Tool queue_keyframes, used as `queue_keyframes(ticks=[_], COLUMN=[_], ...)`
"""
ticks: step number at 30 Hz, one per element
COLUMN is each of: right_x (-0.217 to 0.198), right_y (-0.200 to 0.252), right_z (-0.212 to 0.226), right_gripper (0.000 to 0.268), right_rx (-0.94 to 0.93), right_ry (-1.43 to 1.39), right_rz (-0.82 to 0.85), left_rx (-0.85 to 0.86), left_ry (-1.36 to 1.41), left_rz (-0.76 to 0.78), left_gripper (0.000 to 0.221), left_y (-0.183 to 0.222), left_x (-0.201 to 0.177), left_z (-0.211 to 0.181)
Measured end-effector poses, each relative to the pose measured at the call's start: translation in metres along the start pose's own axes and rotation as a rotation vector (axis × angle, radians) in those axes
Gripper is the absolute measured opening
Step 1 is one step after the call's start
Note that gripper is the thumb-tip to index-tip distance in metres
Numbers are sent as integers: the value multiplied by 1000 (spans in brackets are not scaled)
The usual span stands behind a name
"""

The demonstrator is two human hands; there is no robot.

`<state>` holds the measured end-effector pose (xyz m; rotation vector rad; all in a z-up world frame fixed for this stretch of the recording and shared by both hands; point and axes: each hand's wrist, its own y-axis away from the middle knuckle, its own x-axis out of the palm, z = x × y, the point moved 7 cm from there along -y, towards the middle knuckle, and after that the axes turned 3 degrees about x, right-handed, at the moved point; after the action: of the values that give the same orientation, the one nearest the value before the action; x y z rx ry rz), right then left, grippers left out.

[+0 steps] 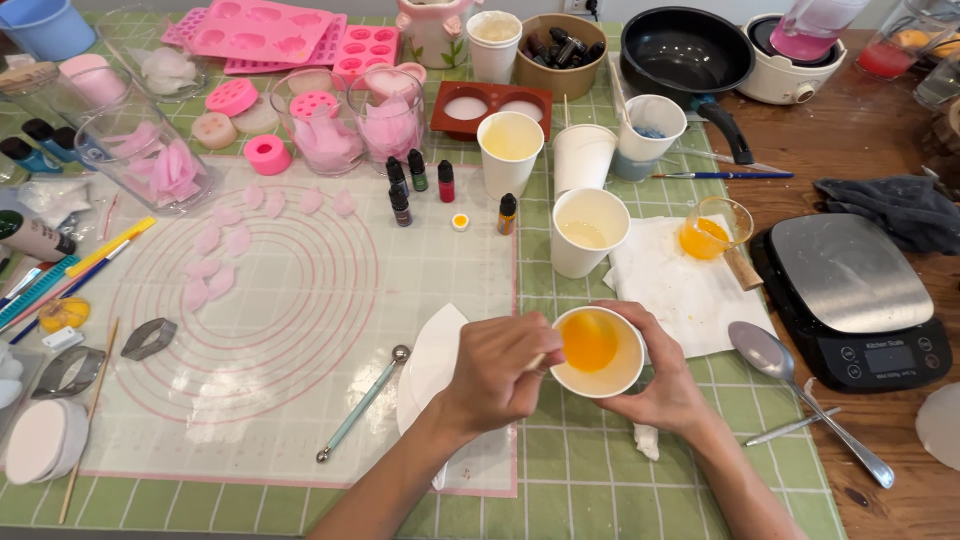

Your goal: Mixing fragrance and dye into liquid wax and pouring it into cups for candle making.

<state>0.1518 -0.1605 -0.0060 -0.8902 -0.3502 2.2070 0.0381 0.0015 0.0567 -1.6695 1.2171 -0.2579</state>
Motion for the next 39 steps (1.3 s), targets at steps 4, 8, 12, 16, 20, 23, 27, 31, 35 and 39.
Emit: queue_keyframes(ticks=[4, 8, 12, 16, 20, 23, 27, 31, 35, 39], right_x=[0, 0, 1, 1, 0, -2, -4, -4, -1, -5], right_y=[1, 1, 1, 2, 3, 3, 4, 6, 12, 17], right_z=[0, 0, 1, 0, 0, 1, 5, 2, -15, -28], right_gripper=[89, 88, 89, 88, 86, 85, 86, 85, 93, 96], right_rx=[-13, 3, -14, 17, 9, -26, -87, -66, 38, 149], right_ry=[18, -7, 14, -5, -25, -82, -131, -195, -226, -83], right_rz=[-3, 4, 7, 4, -28, -65, -105, -118, -87, -76], left_rx=[-50, -42, -18, -52, 15, 144, 250, 259, 206, 58], left_ry=[94, 51, 6, 42, 114, 31, -1, -11, 7, 113], left_rz=[64, 61, 44, 75, -22, -83, -57, -68, -117, -177], left_gripper=[17, 19, 19, 17, 16, 17, 23, 20, 11, 10], left_y=[2, 2, -2, 1, 0, 3, 6, 4, 6, 10], left_x=[12, 12, 8, 11, -1, -5, -4, -6, -8, -7], left_z=[0, 1, -4, 2, -4, -11, -21, -22, -14, 2])
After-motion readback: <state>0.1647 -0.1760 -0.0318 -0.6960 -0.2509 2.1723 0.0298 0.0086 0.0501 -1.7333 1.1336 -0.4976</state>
